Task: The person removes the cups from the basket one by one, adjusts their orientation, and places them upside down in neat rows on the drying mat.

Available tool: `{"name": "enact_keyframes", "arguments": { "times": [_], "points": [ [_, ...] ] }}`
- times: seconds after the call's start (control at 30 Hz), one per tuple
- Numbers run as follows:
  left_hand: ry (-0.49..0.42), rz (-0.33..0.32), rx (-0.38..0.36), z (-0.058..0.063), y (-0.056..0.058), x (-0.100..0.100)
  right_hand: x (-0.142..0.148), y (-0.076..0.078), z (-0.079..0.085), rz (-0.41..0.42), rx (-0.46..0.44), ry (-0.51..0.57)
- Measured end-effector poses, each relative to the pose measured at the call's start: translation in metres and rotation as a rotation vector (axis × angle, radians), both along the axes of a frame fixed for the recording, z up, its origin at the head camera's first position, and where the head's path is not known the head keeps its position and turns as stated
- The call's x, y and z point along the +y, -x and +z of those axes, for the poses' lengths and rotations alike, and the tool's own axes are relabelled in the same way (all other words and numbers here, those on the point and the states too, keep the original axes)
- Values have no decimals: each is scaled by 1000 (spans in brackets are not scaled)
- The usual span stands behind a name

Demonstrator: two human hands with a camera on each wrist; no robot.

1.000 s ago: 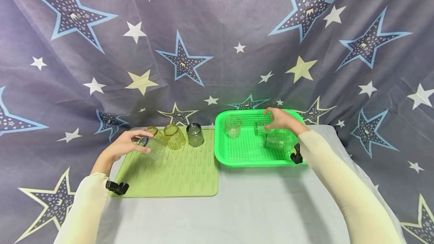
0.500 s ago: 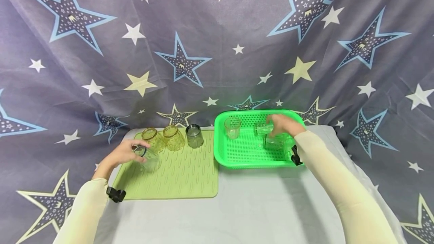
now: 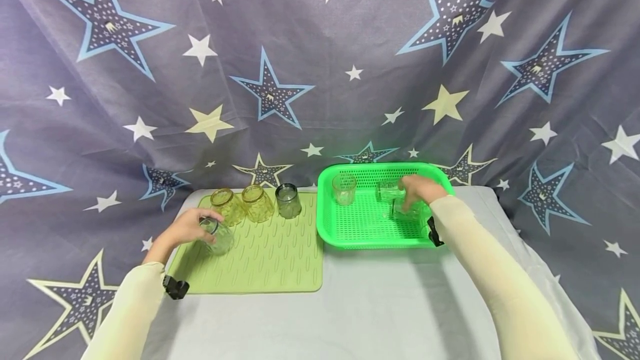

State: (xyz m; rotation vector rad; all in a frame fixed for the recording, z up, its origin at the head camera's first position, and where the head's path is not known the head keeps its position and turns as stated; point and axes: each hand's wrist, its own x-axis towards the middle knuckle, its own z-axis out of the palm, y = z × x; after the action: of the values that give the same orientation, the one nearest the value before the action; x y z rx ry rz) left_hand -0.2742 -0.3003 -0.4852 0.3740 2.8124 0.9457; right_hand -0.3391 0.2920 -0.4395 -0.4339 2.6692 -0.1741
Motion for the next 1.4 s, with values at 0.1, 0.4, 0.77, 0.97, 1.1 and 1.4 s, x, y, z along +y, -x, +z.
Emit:
{"name": "enact_keyframes", "arguments": {
  "times": [0.1,0.4,0.77,0.97,1.1,1.4],
  "points": [
    [22,10,-8,-2,0,0,0,0,-2,-7,-4,-2],
    [49,20,-25,-7,2,0,0,-3,-4,-27,-16,-15],
    [70,47,-51,-11,0,0,-2,-2,-11,-53,-50,-49],
    [86,48,-50,-12,2,3,-5,-3,-15,-65,-42,-83],
    [83,57,-66,-14,3,5,-5,-5,-19,-80,-12,-104],
    [79,65,-74,-16,4,7,-6,-3,-26,-76,9,-195]
  ]
}}
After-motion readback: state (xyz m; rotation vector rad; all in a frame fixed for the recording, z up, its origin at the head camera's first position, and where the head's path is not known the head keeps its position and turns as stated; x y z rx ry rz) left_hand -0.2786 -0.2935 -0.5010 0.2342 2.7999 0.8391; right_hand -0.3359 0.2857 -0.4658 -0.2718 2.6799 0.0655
